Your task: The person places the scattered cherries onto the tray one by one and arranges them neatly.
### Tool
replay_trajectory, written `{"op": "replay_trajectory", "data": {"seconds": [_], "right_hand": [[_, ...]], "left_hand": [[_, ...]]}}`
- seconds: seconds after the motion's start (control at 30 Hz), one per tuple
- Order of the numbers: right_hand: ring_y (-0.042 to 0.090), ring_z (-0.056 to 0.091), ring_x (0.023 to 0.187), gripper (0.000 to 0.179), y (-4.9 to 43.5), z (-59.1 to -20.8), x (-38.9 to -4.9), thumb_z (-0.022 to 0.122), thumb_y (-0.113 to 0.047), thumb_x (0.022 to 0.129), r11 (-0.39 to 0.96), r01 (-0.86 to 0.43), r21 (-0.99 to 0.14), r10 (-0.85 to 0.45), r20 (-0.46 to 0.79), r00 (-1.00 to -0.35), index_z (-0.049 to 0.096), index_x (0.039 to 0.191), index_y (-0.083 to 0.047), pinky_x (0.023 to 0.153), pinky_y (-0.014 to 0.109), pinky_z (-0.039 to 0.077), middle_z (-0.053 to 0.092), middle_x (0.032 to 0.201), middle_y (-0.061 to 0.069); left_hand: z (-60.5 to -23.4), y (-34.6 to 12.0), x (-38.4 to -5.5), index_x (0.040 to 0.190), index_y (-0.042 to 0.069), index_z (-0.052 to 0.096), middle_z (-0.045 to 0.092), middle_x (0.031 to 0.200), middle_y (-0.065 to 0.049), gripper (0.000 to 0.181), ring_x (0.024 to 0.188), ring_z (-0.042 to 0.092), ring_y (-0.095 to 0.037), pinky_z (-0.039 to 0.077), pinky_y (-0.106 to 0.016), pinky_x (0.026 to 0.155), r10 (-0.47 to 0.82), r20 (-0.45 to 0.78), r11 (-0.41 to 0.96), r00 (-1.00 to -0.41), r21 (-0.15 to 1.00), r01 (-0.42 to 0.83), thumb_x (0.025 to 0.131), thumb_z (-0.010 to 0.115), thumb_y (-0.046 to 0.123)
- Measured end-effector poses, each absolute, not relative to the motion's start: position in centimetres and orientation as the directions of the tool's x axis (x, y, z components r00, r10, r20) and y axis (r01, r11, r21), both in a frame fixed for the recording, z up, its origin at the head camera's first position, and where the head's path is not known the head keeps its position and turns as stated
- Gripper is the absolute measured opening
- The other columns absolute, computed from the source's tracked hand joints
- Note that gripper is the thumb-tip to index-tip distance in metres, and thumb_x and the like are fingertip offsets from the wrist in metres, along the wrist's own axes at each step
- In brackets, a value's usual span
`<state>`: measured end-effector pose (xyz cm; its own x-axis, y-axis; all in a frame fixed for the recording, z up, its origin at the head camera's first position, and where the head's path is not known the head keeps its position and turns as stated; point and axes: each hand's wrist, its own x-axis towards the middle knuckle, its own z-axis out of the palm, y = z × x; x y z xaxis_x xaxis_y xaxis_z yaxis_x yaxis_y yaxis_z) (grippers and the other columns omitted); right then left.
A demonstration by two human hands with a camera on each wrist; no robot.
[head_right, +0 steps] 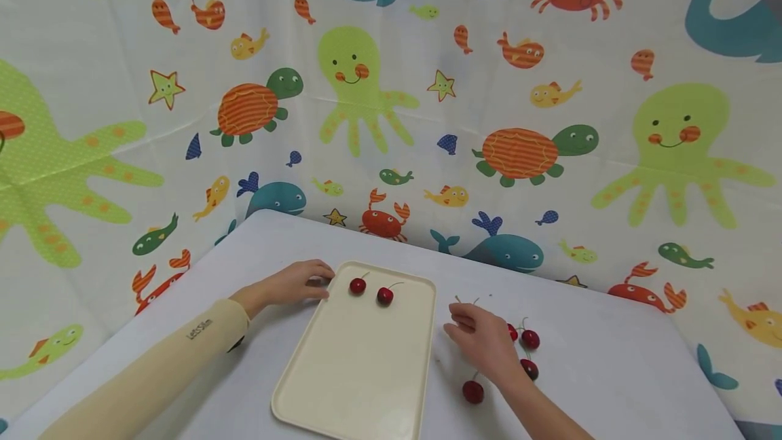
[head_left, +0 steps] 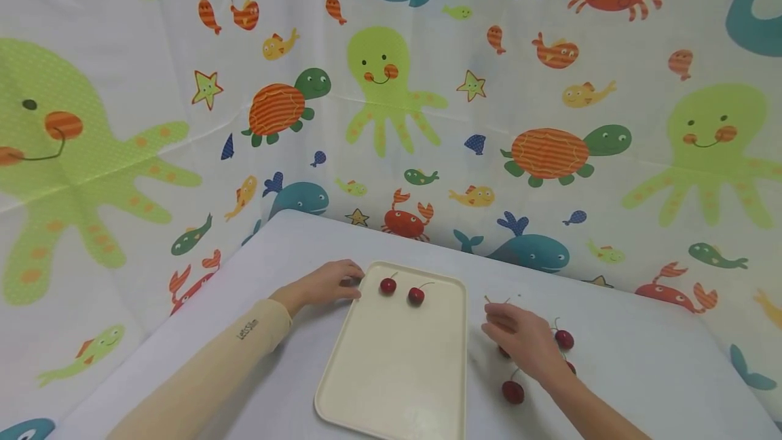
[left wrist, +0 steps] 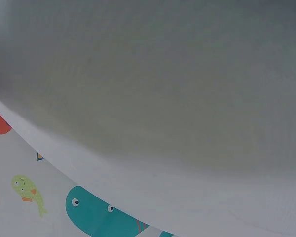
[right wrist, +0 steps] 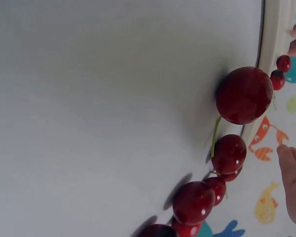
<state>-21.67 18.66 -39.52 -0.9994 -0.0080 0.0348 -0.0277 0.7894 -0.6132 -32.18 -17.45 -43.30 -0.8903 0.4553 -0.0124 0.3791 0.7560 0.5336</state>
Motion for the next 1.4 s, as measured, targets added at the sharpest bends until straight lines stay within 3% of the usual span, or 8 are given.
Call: {"op": "replay_trajectory", "data": {"seconds": [0.27, 0.43, 0.77, 1.07, 1.4], "right_hand": [[0.024, 0.059, 0.11, 0.048, 20.1, -39.2, -20.8, 0.066, -0.041, 0.081, 0.773, 0.065, -0.631, 0.053, -0.038, -0.998, 0.057, 0.124, -0.02, 0.084, 0.04, 0.054, 0.059, 0.125, 0.005], [0.027, 0.059, 0.109, 0.051, 20.9, -39.3, -20.4, 0.066, -0.042, 0.081, 0.776, 0.104, -0.622, 0.077, -0.07, -0.995, 0.056, 0.125, -0.016, 0.078, 0.038, 0.056, 0.06, 0.123, 0.009], [0.025, 0.063, 0.102, 0.049, 22.2, -39.9, -18.7, 0.069, -0.039, 0.08, 0.777, 0.12, -0.618, 0.074, -0.099, -0.992, 0.06, 0.119, -0.011, 0.081, 0.038, 0.055, 0.064, 0.115, 0.009], [0.019, 0.064, 0.092, 0.057, 23.2, -40.4, -17.5, 0.071, -0.046, 0.075, 0.792, 0.183, -0.583, 0.087, -0.19, -0.978, 0.061, 0.117, -0.009, 0.08, 0.042, 0.055, 0.066, 0.11, 0.008], [0.019, 0.064, 0.091, 0.067, 23.6, -41.1, -16.6, 0.071, -0.054, 0.067, 0.777, 0.252, -0.577, 0.101, -0.28, -0.955, 0.062, 0.118, -0.011, 0.079, 0.047, 0.055, 0.068, 0.106, 0.007]], "left_hand": [[-43.0, -17.5, -32.1, 0.119, 0.011, 0.06, 0.057, 0.121, -0.002, 0.041, 0.112, 0.054, -0.019, 0.047, -0.036, 0.097, 0.446, -0.024, 0.756, -0.894, 0.545, 0.363, 0.081, 0.069, 0.027], [-42.9, -17.5, -32.1, 0.118, 0.01, 0.061, 0.057, 0.121, -0.003, 0.041, 0.111, 0.055, -0.019, 0.048, -0.036, 0.096, 0.442, -0.018, 0.756, -0.897, 0.546, 0.362, 0.081, 0.07, 0.025], [-43.0, -17.5, -32.1, 0.118, 0.009, 0.061, 0.057, 0.12, -0.003, 0.041, 0.111, 0.055, -0.02, 0.048, -0.036, 0.095, 0.46, -0.009, 0.745, -0.888, 0.548, 0.38, 0.081, 0.069, 0.025], [-43.3, -17.6, -32.3, 0.117, 0.01, 0.061, 0.057, 0.12, -0.004, 0.04, 0.109, 0.055, -0.019, 0.048, -0.035, 0.095, 0.475, -0.009, 0.735, -0.88, 0.554, 0.391, 0.081, 0.069, 0.026], [-43.0, -17.4, -32.1, 0.117, 0.009, 0.061, 0.057, 0.12, -0.004, 0.04, 0.109, 0.055, -0.02, 0.048, -0.035, 0.095, 0.464, -0.019, 0.748, -0.886, 0.543, 0.38, 0.082, 0.069, 0.025]]}}
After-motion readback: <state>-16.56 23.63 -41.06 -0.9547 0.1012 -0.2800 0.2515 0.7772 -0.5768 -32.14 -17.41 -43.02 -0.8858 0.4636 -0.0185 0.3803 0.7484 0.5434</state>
